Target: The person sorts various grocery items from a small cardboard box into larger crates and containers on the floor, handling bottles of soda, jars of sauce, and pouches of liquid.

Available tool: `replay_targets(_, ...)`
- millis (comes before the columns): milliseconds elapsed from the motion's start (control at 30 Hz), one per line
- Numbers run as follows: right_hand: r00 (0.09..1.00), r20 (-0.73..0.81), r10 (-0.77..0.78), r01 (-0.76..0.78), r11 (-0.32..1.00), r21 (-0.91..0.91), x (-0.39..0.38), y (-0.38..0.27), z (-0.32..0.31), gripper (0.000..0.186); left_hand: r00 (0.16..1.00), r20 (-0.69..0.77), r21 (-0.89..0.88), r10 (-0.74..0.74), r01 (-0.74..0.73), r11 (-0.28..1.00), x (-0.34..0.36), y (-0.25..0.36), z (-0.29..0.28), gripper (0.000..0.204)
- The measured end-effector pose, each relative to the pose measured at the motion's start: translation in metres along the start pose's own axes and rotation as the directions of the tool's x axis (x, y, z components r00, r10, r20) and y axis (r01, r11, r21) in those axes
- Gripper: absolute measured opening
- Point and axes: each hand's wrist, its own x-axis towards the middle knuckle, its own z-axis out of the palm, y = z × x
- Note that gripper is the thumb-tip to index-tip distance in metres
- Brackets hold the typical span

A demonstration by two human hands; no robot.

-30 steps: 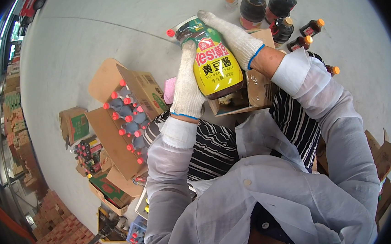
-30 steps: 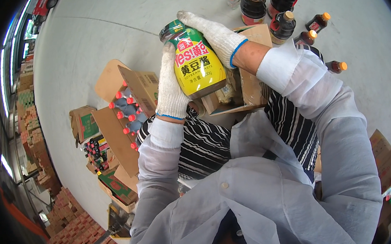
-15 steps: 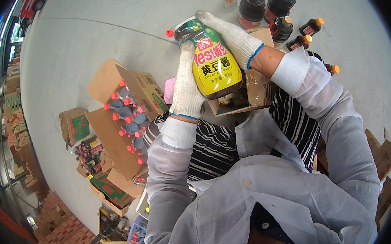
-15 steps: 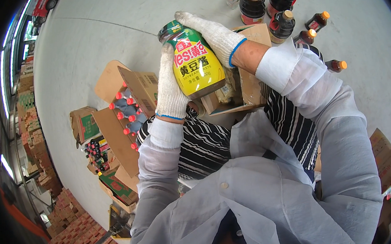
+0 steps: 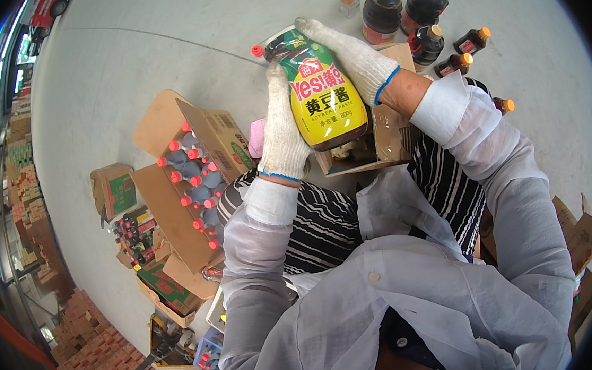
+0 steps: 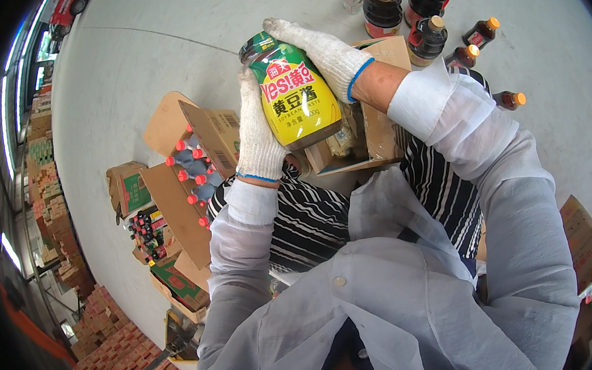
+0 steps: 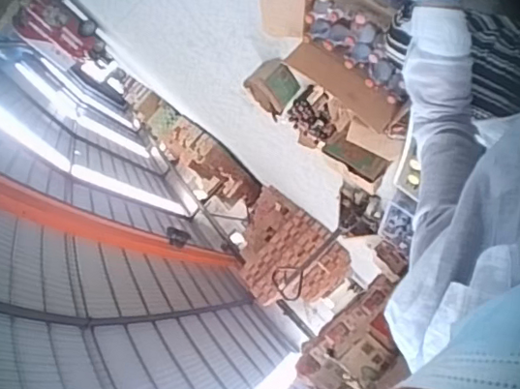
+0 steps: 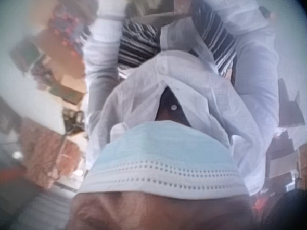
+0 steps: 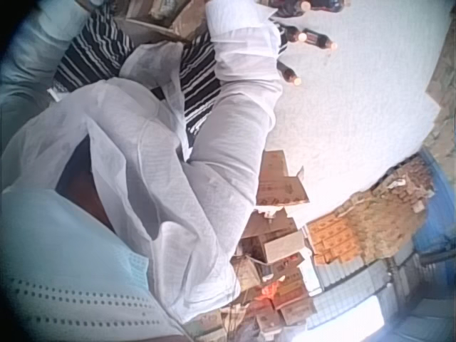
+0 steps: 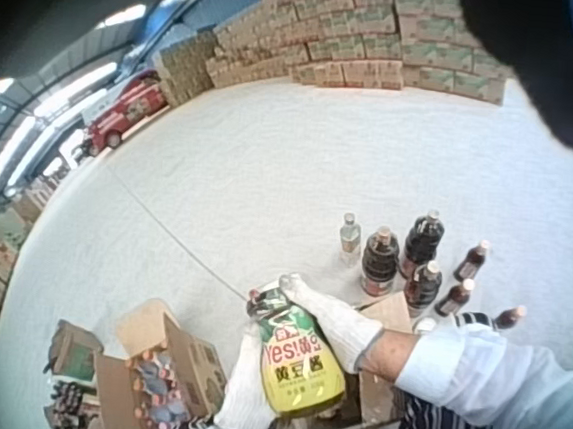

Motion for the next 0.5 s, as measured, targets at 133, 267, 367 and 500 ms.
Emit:
replay_targets(133, 1.0, -0.004, -0.002, 0.002, 1.0, -0.017, -0.003, -0.002, 0.003, 0.039, 1.0, -0.014, -0.036, -0.018, 0.018, 0.999, 0.001, 0.0, -0.002, 0.068)
replay_targets(267, 0.999, -0.028, -0.045, 0.043, 0.996, -0.078, -0.006, -0.002, 0.005, 0.038, 0.999, -0.027, -0.05, -0.019, 0.018, 0.999, 0.001, -0.001, -0.003, 0.066)
replay_targets(367, 0.995, 0.001, -0.097, 0.097, 0.994, -0.044, -0.001, -0.001, 0.001, 0.038, 0.999, -0.021, 0.01, -0.036, 0.036, 0.999, -0.004, -0.003, 0.0, 0.061)
replay_targets(500, 0.995, 0.045, -0.09, 0.093, 0.992, -0.082, -0.003, -0.002, -0.004, 0.05, 0.998, 0.05, 0.094, 0.044, -0.049, 0.994, -0.013, -0.001, 0.001, 0.05)
